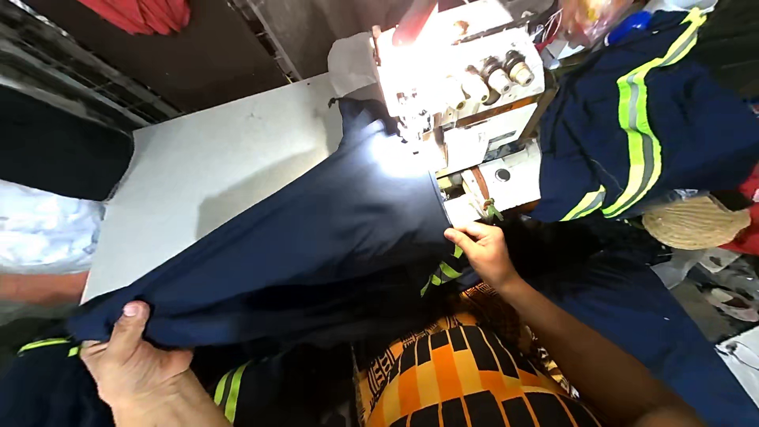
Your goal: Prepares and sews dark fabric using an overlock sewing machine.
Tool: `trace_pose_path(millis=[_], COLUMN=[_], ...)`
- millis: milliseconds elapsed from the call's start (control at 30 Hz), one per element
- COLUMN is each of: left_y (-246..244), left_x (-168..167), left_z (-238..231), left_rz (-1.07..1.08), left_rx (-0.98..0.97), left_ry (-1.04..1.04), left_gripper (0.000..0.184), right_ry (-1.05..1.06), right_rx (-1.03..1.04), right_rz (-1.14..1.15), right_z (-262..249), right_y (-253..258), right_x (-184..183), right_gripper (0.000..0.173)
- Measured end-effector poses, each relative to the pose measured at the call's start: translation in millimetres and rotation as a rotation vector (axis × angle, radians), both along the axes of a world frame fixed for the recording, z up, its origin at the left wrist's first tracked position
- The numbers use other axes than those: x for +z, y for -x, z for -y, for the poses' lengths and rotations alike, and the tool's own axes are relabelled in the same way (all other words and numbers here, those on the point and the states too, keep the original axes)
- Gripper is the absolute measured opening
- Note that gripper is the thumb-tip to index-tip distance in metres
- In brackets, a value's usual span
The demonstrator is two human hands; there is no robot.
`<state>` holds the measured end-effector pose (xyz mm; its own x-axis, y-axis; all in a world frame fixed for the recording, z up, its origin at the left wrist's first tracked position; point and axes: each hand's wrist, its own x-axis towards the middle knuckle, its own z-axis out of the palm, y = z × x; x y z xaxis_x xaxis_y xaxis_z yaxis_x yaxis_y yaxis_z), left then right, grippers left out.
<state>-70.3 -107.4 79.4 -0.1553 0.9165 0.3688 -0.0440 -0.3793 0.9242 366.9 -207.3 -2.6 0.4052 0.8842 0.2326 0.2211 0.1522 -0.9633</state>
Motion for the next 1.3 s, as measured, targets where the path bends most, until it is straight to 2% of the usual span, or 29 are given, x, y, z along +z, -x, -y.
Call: trace_pose_path(millis=[167, 300, 400, 500, 567, 667, 767, 833, 900, 933, 1000, 1067, 1200, 1300], left_y=[28, 24, 23, 20, 16, 22, 14, 7, 6, 6, 10, 14, 18, 16], left_x=[22, 36, 8, -50, -72, -79, -69, -62, -60, -59, -59, -49, -12, 1], left_z=[-41, -79, -111, -119, -119, -120, -101, -79, -62, -56, -50, -48, -56, -62], left_rz=[-0.038, -0.122, -0.516, -1.003, -1.126, -1.094, -0.878, -0.800, -0.862, -0.882, -0.848, -0.764, -0.608, -0.640], left_rx=[0.082, 0.332, 0.413, 0.453, 0.519, 0.508, 0.452, 0.315, 0.209, 0.184, 0.183, 0.210, 0.327, 0.353], left_ry=[0.013, 0.130, 0.225, 0.357, 0.365, 0.283, 0.281, 0.337, 0.342, 0.330, 0.266, 0.168, 0.039, 0.074], left_gripper=[0.033, 0.040, 0.047, 0.057, 0.055, 0.053, 0.057, 0.075, 0.094, 0.093, 0.080, 0.070, 0.063, 0.063], right_ry=[0.013, -0.002, -0.021, -0.029, -0.020, -0.050, -0.050, -0.068, -0.118, -0.140, -0.165, -0.180, -0.147, -0.115], right_rx=[-0.021, -0.061, -0.079, -0.011, 0.020, 0.047, 0.025, 0.019, 0.017, 0.026, 0.050, 0.091, 0.137, 0.105], right_rz=[0.101, 0.134, 0.032, -0.228, -0.315, -0.340, -0.301, -0.304, -0.388, -0.456, -0.582, -0.609, -0.465, -0.377], right_z=[-44, -69, -76, -64, -50, -31, -30, -30, -28, -26, -25, -25, -14, -13], right_y=[-6, -7, -3, 4, 9, 15, 12, 10, 12, 13, 14, 10, 4, 5], right_x=[19, 38, 36, 13, 1, -3, -1, -2, -8, -10, -12, -11, -9, -9], right_gripper=[0.016, 0.024, 0.025, 0.014, 0.011, 0.012, 0.009, 0.009, 0.009, 0.009, 0.008, 0.009, 0.006, 0.006])
